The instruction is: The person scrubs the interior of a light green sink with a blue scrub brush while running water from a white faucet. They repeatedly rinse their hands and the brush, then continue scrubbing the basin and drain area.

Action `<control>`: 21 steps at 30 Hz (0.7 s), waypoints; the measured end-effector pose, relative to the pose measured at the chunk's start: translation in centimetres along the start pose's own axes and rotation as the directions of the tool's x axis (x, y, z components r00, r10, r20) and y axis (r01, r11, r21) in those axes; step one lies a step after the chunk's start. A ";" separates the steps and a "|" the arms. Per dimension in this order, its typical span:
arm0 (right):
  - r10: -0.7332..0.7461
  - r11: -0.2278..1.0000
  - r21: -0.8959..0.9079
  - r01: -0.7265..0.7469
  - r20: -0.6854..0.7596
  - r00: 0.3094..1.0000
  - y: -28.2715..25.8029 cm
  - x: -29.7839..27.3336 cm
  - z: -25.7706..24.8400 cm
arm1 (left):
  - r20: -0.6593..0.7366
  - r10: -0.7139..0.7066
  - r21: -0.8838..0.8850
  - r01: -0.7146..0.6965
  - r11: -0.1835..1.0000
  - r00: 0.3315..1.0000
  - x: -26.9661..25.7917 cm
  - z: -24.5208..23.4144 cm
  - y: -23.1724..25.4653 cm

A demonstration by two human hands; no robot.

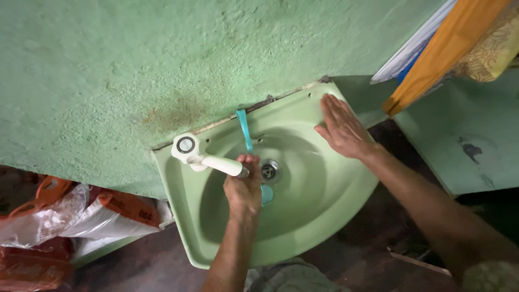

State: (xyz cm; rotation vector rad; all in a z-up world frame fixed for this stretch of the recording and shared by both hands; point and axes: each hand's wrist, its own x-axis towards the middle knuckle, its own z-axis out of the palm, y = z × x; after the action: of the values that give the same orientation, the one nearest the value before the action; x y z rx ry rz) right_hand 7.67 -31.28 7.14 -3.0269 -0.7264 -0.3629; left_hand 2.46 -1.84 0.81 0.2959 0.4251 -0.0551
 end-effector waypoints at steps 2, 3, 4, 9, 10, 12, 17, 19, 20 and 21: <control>0.130 0.991 0.004 -0.131 0.107 0.986 0.2 1.2 0.2 | -0.033 0.004 -0.012 -0.004 1.000 0.999 0.7 -0.3 -0.1; 0.137 0.990 0.015 -0.138 0.056 0.989 -0.4 1.6 0.4 | -0.039 -0.005 -0.009 0.005 1.000 0.999 1.1 -0.3 -0.1; 0.144 0.989 0.027 -0.144 0.008 0.990 -1.2 1.7 0.6 | -0.049 -0.014 -0.006 0.014 1.000 0.999 1.2 -0.6 -0.1; -0.133 0.867 0.486 0.107 0.019 0.991 -4.9 1.2 0.7 | -0.107 0.027 0.044 -0.023 0.999 0.994 2.4 -1.2 0.1; -0.140 0.804 0.586 0.105 0.014 0.990 -5.0 0.9 0.7 | -0.142 0.112 0.206 -0.081 0.975 0.984 2.3 -1.7 -0.1; 0.100 0.897 0.436 -0.077 -0.030 0.995 -4.3 1.0 1.0 | -0.118 0.247 0.506 -0.156 0.848 0.962 2.3 -3.0 -0.4; 0.066 0.976 0.214 -0.041 -0.111 0.992 -4.3 2.5 1.1 | 0.044 0.213 0.832 -0.154 0.533 0.976 2.9 -5.1 -1.6; -0.070 0.845 0.519 0.133 -0.139 0.988 -6.4 2.0 0.4 | 0.132 0.207 0.792 -0.229 0.566 0.969 2.7 -5.3 -2.4; 0.045 0.790 0.613 -0.024 -0.018 0.999 -7.7 1.7 -0.2 | 0.182 0.207 0.766 -0.270 0.583 0.961 2.8 -5.0 -2.9; 0.142 0.709 0.681 -0.182 0.116 0.983 -8.9 1.5 -0.8 | 0.203 0.140 0.675 -0.242 0.697 0.969 2.8 -4.6 -3.5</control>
State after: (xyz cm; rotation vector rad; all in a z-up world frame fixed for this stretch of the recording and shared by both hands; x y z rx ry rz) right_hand 4.82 -22.70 7.89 -2.3514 -0.4438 0.0148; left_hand 2.77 -3.80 -5.24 1.0883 0.2149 -0.0276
